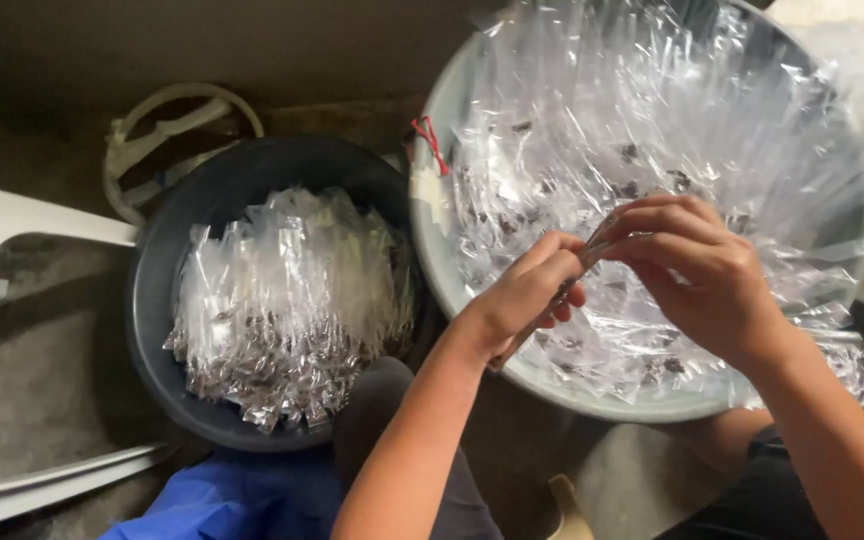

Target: Manually sealing or tagging small plastic bags containing metal parts using a hand tool and transferring them between containers.

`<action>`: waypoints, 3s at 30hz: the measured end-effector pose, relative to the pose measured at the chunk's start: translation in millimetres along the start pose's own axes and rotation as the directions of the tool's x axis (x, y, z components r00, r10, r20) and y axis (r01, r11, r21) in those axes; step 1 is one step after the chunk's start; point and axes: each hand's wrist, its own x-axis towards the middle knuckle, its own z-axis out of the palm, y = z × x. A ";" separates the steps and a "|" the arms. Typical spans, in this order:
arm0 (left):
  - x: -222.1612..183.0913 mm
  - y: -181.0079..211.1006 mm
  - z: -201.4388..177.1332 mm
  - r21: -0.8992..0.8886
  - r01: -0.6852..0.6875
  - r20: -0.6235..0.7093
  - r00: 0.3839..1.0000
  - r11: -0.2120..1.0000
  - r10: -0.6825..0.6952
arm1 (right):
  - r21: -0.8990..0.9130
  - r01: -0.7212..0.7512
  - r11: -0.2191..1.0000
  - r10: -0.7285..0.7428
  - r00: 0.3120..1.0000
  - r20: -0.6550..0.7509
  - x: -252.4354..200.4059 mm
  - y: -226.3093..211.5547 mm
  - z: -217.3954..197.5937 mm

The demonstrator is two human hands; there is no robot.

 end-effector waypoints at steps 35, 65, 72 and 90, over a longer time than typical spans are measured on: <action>84.0 -78.2 -4.7 0.027 -0.265 -0.117 0.957 0.964 0.266 | 0.346 -0.667 0.660 0.616 0.744 0.260 -87.7 72.4 22.5; 357.7 -32.5 163.2 0.631 -0.045 -0.345 0.878 0.774 0.333 | 0.939 -0.151 0.310 0.903 0.355 -0.241 -143.9 101.6 -157.1; 409.8 -80.1 150.9 0.699 0.289 -0.649 0.641 0.654 0.411 | 0.899 -0.261 0.351 0.926 0.237 -0.293 -127.9 99.1 -150.3; 211.2 82.3 27.5 0.256 -0.542 -0.480 0.648 0.801 0.592 | 0.889 -0.328 0.321 0.925 0.309 -0.220 -81.5 97.8 -104.0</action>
